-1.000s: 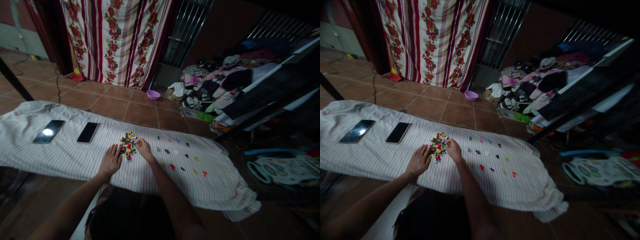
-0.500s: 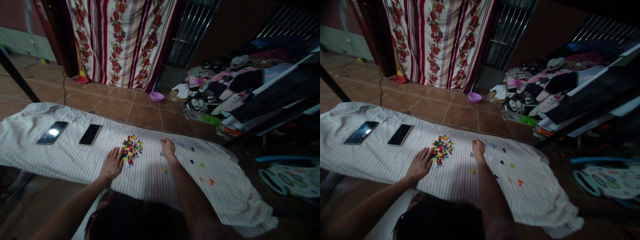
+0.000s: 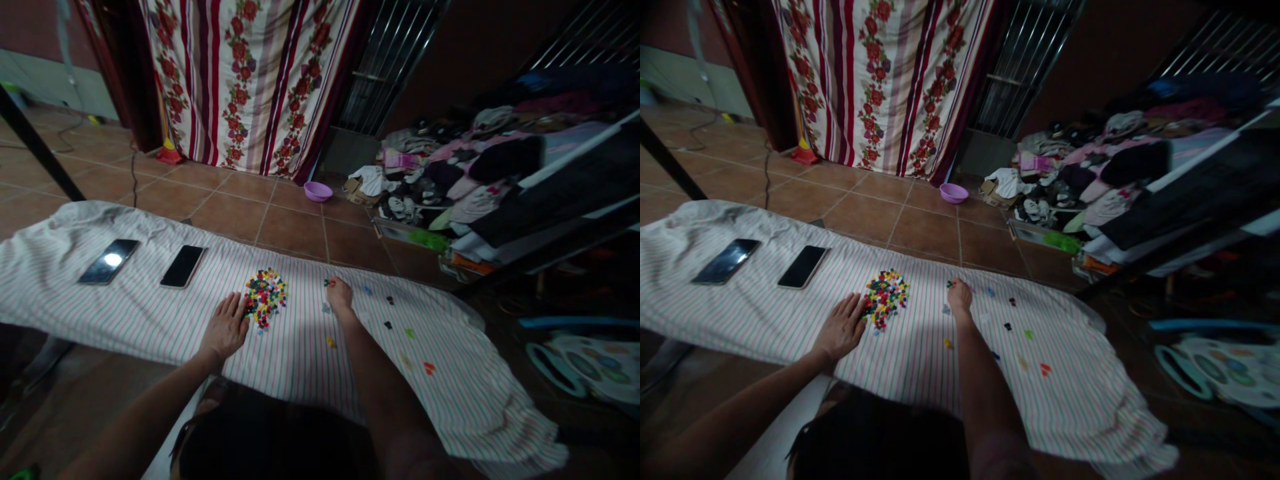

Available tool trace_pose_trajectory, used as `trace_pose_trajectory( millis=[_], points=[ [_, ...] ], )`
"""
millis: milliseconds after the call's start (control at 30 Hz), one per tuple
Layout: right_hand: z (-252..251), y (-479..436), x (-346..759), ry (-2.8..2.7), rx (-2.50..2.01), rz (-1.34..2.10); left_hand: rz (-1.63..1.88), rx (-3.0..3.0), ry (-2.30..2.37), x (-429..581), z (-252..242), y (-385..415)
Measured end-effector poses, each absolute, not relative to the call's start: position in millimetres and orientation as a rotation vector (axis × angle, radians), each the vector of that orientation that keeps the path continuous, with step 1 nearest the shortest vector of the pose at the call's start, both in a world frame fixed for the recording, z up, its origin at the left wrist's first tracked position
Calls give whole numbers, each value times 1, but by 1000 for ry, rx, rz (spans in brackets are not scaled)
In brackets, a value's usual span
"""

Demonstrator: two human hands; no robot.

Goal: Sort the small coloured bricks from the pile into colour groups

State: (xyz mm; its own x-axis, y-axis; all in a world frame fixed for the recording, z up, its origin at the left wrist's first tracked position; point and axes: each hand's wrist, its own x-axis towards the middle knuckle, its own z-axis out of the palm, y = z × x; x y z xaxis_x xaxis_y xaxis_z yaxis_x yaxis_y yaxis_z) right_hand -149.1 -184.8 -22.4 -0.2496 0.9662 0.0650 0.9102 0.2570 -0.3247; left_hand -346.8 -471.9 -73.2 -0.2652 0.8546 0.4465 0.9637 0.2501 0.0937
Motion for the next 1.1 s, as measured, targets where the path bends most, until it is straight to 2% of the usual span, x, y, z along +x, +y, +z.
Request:
trace_pose_trajectory(
  millis=[433, 800, 1100],
  points=[
    [-13, -220, -172, -2336, -1555, 286, -560, -1705, -2264, -347, -71, -472],
    [-35, -297, -220, -2442, -1094, 601, -590, -1698, -2266, -347, -74, -471],
    [-47, -325, -229, -2472, -1053, 555, -555, -1698, -2269, -347, -72, -471]
  ],
)
